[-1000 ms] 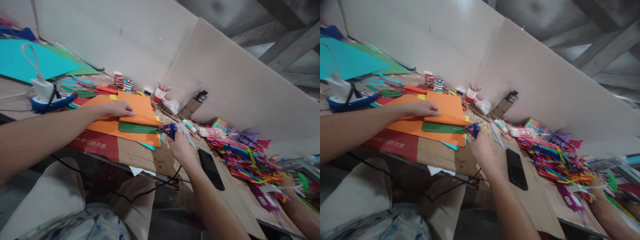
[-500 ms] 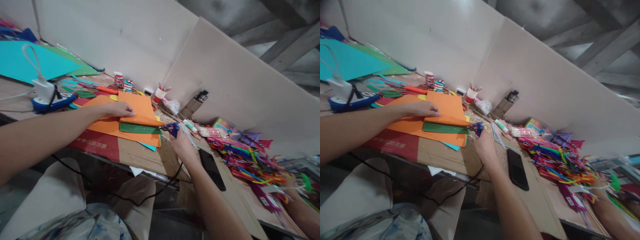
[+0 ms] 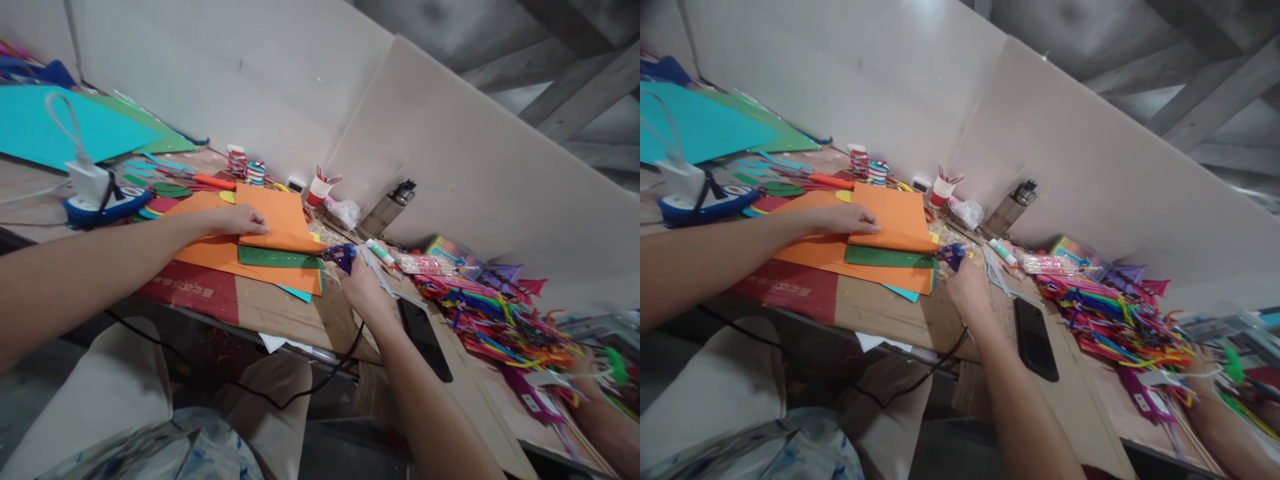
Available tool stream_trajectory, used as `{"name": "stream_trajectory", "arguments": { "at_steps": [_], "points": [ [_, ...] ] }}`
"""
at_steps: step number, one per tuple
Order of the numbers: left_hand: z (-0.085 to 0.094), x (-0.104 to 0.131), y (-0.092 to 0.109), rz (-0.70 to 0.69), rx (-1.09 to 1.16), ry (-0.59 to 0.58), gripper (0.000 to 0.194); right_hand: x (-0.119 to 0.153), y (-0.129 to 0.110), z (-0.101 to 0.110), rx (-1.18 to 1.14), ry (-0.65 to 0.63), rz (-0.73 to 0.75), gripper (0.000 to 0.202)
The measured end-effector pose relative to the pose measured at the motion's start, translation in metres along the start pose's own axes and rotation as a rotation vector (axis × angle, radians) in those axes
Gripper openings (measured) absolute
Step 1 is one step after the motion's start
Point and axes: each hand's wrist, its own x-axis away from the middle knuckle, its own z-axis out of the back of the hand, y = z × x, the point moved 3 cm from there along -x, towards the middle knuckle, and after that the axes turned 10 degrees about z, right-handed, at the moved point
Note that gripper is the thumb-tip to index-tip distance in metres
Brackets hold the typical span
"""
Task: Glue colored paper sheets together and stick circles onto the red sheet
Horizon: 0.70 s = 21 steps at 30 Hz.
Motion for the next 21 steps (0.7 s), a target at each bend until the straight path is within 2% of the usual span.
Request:
{"name": "stream_trajectory", "arguments": {
  "at_steps": [6,11,16,21],
  "points": [
    [-0.001,-0.003,-0.001,-0.014,0.015,-0.003,0.04,0.008,0.009,0.012,-0.026,-0.089,0.013,0.031],
    [0.0,-0.001,0.0,-0.008,-0.021,-0.012,0.043,0.007,0.005,0.011,-0.013,-0.077,-0.016,0.031],
    [0.002,0.001,0.002,-0.017,-0.055,-0.001,0.042,0.01,-0.008,0.011,-0.048,-0.064,0.046,0.031],
    [0.002,0.0,0.004,-0.037,-0.041,-0.004,0.037,0.011,0.004,0.011,-0.085,-0.067,0.015,0.03]
  ]
}}
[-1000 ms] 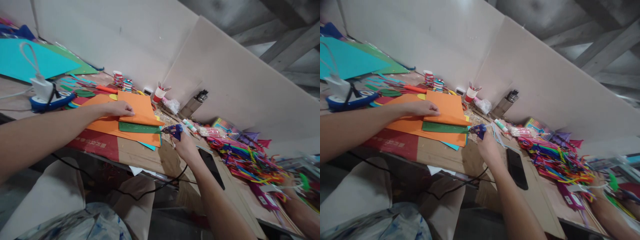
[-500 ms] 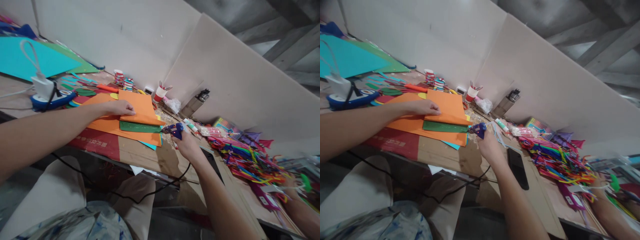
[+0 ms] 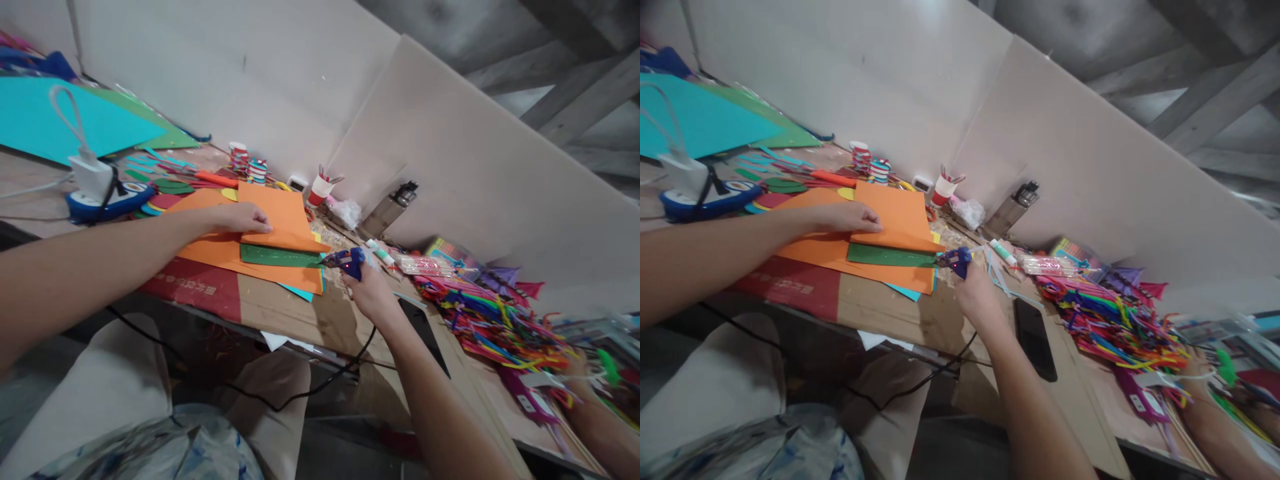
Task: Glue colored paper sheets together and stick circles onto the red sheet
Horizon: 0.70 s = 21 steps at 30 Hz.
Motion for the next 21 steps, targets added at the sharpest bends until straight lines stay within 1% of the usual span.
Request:
{"name": "stream_trajectory", "arguments": {
  "at_steps": [3,7,9,11,15,17,21],
  "points": [
    [0.0,-0.001,0.0,-0.009,0.009,-0.004,0.037,0.002,-0.002,0.0,0.004,0.012,-0.016,0.028],
    [0.0,0.0,-0.001,-0.004,-0.005,-0.011,0.036,0.008,-0.029,-0.003,-0.052,-0.029,0.043,0.025],
    [0.0,0.0,-0.002,0.001,0.005,-0.007,0.035,0.009,-0.039,-0.003,-0.078,-0.051,0.074,0.024],
    [0.0,0.0,-0.002,-0.002,0.019,-0.005,0.035,0.009,-0.039,-0.001,-0.069,-0.049,0.056,0.024],
    [0.0,-0.001,-0.001,-0.031,0.046,-0.01,0.034,0.008,-0.033,0.002,-0.009,-0.009,-0.039,0.026],
    [0.0,0.0,0.0,-0.033,0.041,-0.01,0.033,0.01,-0.04,-0.002,-0.034,-0.014,-0.003,0.025],
    [0.0,0.001,0.001,-0.023,0.038,-0.008,0.032,0.013,-0.061,-0.01,-0.082,-0.043,0.132,0.023]
  ]
}}
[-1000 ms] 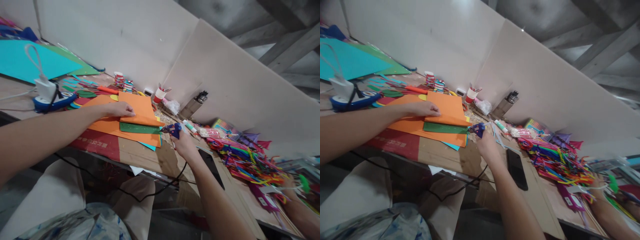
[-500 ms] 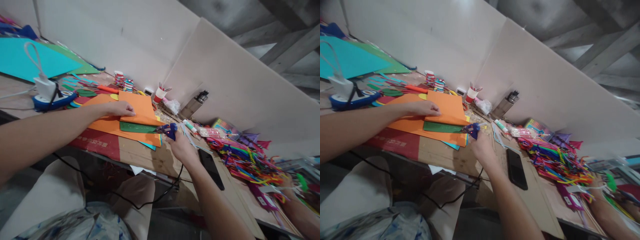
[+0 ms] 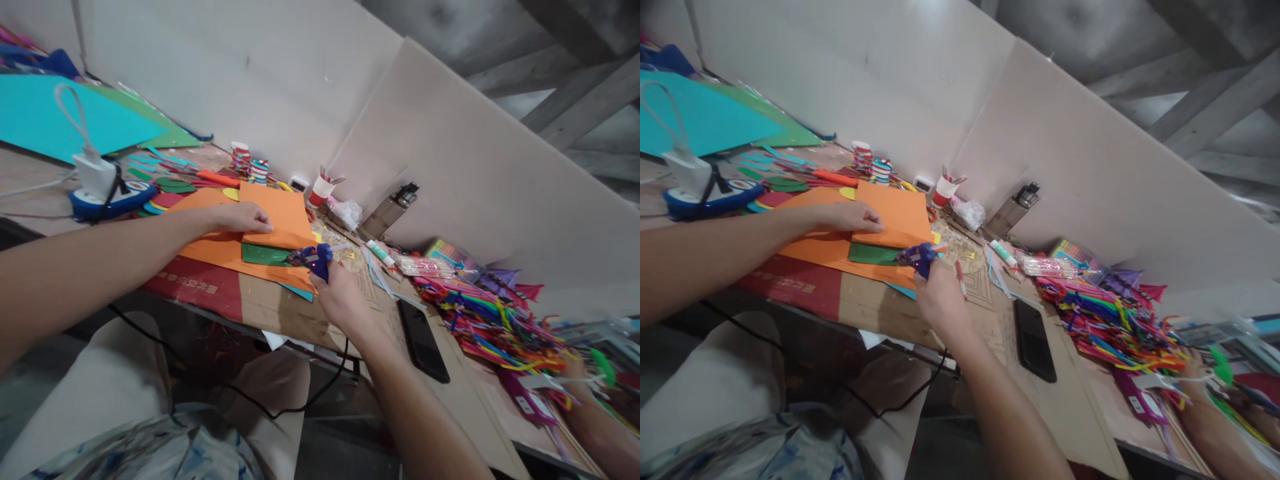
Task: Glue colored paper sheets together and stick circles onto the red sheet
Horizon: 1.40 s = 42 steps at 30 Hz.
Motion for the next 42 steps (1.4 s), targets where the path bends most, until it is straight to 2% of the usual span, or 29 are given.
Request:
{"name": "stream_trajectory", "arguments": {
  "at_steps": [7,10,14,20,27,34,42],
  "points": [
    [0.001,-0.001,-0.002,-0.03,0.033,-0.022,0.031,0.001,0.019,0.011,0.076,0.027,-0.136,0.026],
    [0.003,0.003,0.001,-0.058,0.004,-0.051,0.031,0.005,0.005,0.006,0.039,0.004,-0.047,0.023],
    [0.006,0.01,0.005,-0.021,0.015,-0.05,0.032,0.006,-0.015,-0.004,-0.031,-0.038,0.03,0.024],
    [0.005,0.01,0.005,-0.006,0.026,-0.054,0.03,0.005,-0.005,0.004,0.0,-0.018,-0.029,0.019],
    [0.006,0.015,0.008,-0.004,0.019,-0.053,0.036,0.002,-0.037,-0.009,-0.004,-0.046,0.069,0.021],
    [0.003,0.007,0.0,0.0,0.017,-0.084,0.032,0.0,-0.022,-0.004,-0.021,-0.022,-0.012,0.026],
    [0.002,0.003,-0.003,-0.022,0.034,-0.07,0.032,-0.007,-0.047,-0.011,-0.034,-0.049,0.083,0.021]
  ]
}}
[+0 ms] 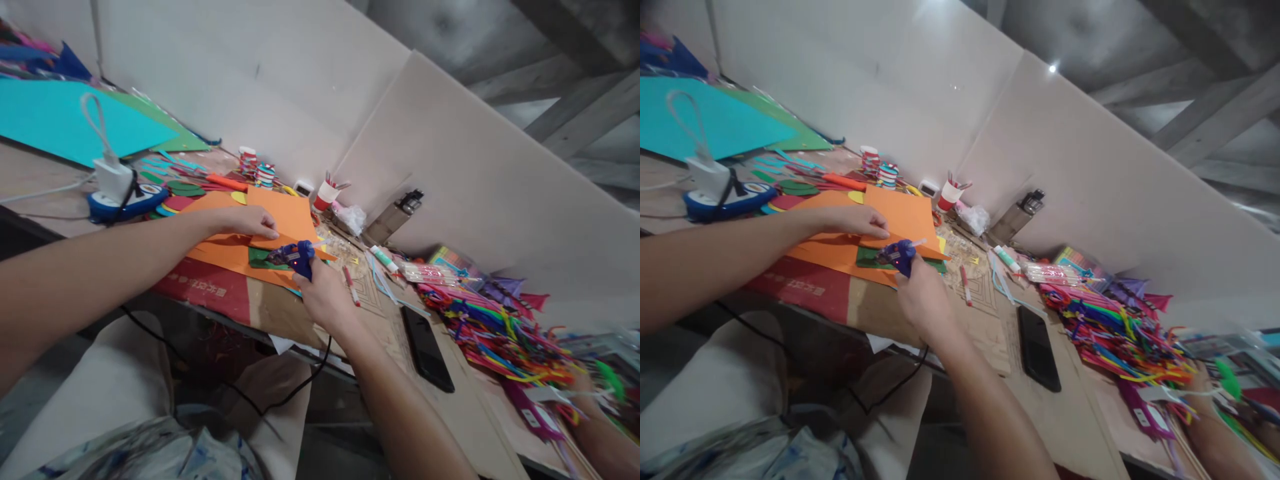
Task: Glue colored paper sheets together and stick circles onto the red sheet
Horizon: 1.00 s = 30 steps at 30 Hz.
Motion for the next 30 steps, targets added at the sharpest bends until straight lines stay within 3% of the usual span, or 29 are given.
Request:
{"name": "stream_trajectory", "arguments": {
  "at_steps": [12,24,30],
  "points": [
    [0.0,0.001,0.001,0.023,-0.017,-0.002,0.028,0.003,-0.002,0.002,-0.01,-0.025,0.049,0.02],
    [-0.001,0.009,0.005,0.048,0.142,-0.067,0.023,-0.024,-0.01,-0.018,-0.019,0.02,0.129,0.028],
    [-0.001,0.008,0.005,0.075,0.132,-0.067,0.025,-0.018,-0.012,-0.016,-0.036,0.006,0.118,0.028]
  ]
}}
